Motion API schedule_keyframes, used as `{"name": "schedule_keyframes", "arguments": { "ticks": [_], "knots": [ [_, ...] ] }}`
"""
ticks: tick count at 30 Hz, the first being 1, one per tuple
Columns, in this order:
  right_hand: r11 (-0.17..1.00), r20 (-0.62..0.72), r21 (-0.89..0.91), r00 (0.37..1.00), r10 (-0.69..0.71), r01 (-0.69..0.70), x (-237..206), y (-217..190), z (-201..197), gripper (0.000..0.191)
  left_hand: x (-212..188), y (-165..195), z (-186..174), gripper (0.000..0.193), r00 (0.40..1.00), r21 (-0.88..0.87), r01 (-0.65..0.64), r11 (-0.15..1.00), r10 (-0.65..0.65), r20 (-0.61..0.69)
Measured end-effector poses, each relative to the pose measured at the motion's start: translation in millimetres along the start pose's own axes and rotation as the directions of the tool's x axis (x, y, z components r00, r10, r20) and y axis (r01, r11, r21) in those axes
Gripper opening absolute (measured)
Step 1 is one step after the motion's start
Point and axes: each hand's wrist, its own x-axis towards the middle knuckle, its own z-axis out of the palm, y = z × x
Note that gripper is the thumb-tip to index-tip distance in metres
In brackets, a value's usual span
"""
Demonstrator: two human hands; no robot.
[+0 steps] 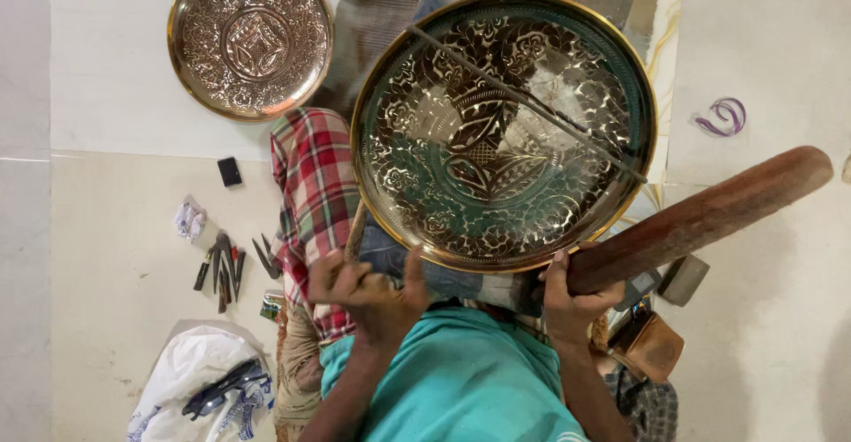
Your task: The person sits on the floor with an engraved brass plate on their lap and rubs its surface with a wooden block, burnishing the recessed areas while holding a small punch against the plate with the other hand. They work section by section, polishing the darkened areas to a shine.
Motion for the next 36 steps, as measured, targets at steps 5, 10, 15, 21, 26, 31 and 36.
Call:
{"name": "schedule_keyframes", "arguments": {
  "ticks": [5, 10, 15, 21, 26, 31, 36],
  "knots": [
    [1.0, 0.034, -0.017, 0.999, -0.007, 0.008, 2.7, -13.1, -9.4, 0.029, 19.4, -31.5, -3.0, 0.07, 0.906, -0.309, 0.374, 0.874, -0.416, -0.079],
    [0.999, 0.056, 0.039, 0.998, 0.015, -0.017, -2.5, -24.4, -17.1, 0.033, 43.8, -84.5, -34.3, 0.032, 0.558, -0.645, 0.725, 0.242, -0.755, 0.344],
    [1.0, 0.132, 0.012, 0.991, 0.009, -0.011, -13.6, -36.8, -24.5, 0.031, 55.2, -52.4, -58.3, 0.027, 0.694, -0.734, 0.636, 0.239, -0.593, 0.408],
    [0.992, 0.155, 0.126, 0.987, -0.039, 0.019, -27.2, -39.1, -12.2, 0.032, 65.6, 26.8, -23.7, 0.033, 0.765, -0.759, 0.613, 0.217, -0.401, 0.503],
    [0.969, 0.166, 0.234, 0.985, 0.04, -0.079, -26.8, -26.8, -6.1, 0.029, 74.0, 60.5, -4.2, 0.043, 0.708, -0.563, 0.701, 0.439, -0.33, 0.624],
    [0.999, 0.269, -0.035, 0.963, -0.016, 0.026, -8.5, -44.3, -24.9, 0.024, 74.1, 65.0, -0.4, 0.041, 0.704, -0.493, 0.684, 0.538, -0.309, 0.639],
    [0.919, 0.452, -0.389, 0.882, 0.13, 0.064, 36.0, -84.9, -27.3, 0.031, 69.3, 61.6, 8.7, 0.04, 0.684, -0.438, 0.69, 0.576, -0.322, 0.654]
  ]
}}
